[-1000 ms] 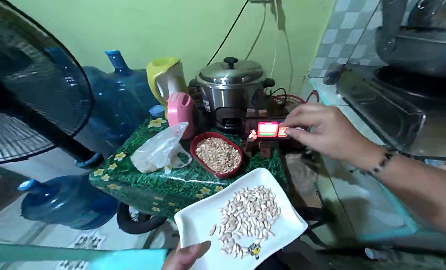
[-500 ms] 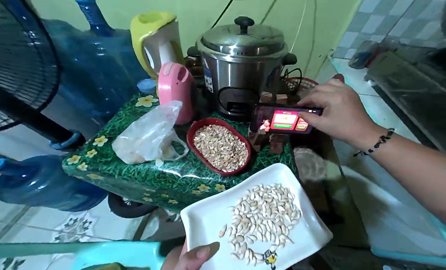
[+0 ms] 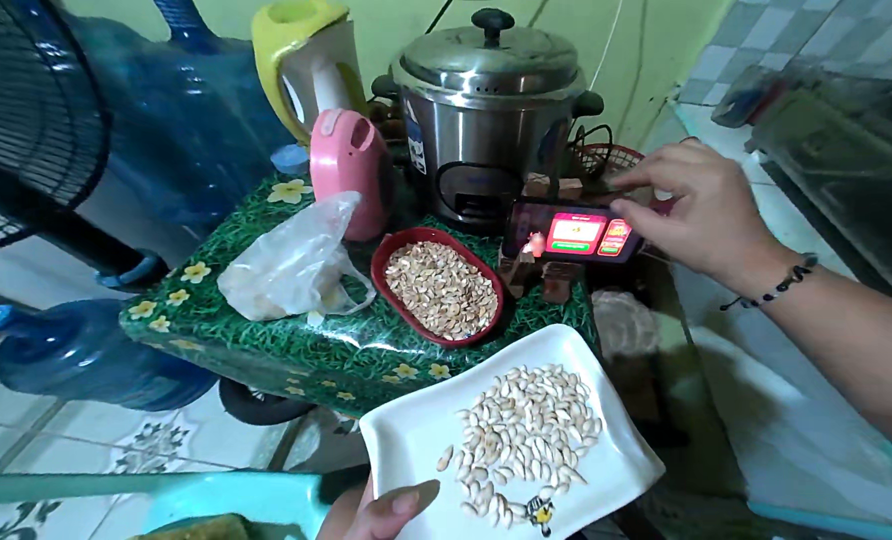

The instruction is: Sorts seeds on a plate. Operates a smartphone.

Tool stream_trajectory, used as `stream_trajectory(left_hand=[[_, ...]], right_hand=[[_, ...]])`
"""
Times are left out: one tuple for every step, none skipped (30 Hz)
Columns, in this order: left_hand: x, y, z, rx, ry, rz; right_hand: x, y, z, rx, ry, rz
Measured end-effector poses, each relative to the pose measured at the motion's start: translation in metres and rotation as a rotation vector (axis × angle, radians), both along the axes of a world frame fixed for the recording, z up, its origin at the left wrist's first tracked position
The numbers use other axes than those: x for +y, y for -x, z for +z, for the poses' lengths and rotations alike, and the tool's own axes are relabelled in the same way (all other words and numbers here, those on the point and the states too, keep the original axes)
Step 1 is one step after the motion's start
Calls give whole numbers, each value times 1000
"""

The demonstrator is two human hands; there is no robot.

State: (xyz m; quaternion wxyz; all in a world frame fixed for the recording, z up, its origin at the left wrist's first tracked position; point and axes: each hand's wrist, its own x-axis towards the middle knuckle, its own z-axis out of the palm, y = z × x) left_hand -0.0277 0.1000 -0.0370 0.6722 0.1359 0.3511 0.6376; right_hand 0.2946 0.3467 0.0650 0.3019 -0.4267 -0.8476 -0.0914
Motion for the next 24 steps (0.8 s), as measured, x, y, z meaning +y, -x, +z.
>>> stream_trajectory(left_hand=[[0,0,-1,5,-3,0],[0,1,-2,3,-5,-2],[0,1,-2,-1,-6,-2],[0,0,-2,-4,-4,0],[-1,0,-2,-6,-3,0],[-1,-1,-2,-5,-2,6],[-1,-1,-3,-4,-5,10],[-2,-1,-4,-9,-12,13],[-2,-1,-6,-12,-21,11],[-2,-1,-7,-7,-27,6],[-2,-1,-8,-3,-27,6],[-2,-1,-8,-4,-22,10],[-2,-1,-8,-2,-9,23],[-3,-2,-8,5,7,44],[-3,-3,-6,16,15,56],[-3,-4,-4,31,19,62],[-3,-6,-2,40,27,65],[-2,-7,0,45,37,74],[-1,-7,1,44,40,84],[-1,-8,1,44,41,89],[-1,-8,2,40,42,95],[-2,-8,2,30,39,99],[-2,-8,2,18,37,106],[-2,-7,1,16,34,108]], right_hand=[[-2,-1,4,24,-3,4],[-5,-2,7,41,-12,7],[-9,-2,10,57,-22,16],[-12,-2,13,66,-33,22],[-18,-1,15,69,-34,27],[-22,2,17,70,-38,40],[-27,6,18,62,-46,55],[-32,11,19,50,-59,69],[-37,15,19,38,-75,81],[-42,19,19,29,-86,94],[-47,23,18,20,-87,115],[-51,27,17,6,-80,147],[-56,30,15,-10,-64,188],[-61,34,13,-24,-51,239],[-67,38,10,-31,-38,301],[-73,43,7,-38,-22,362],[-80,48,4,-41,-5,421],[-86,52,1,-47,8,472],[-91,56,-3,-59,17,521],[-95,59,-5,-67,17,560],[-98,61,-7,-71,17,583],[-100,62,-8,-73,24,592],[-102,62,-8,-79,34,593],[-102,61,-7,-85,43,592]])
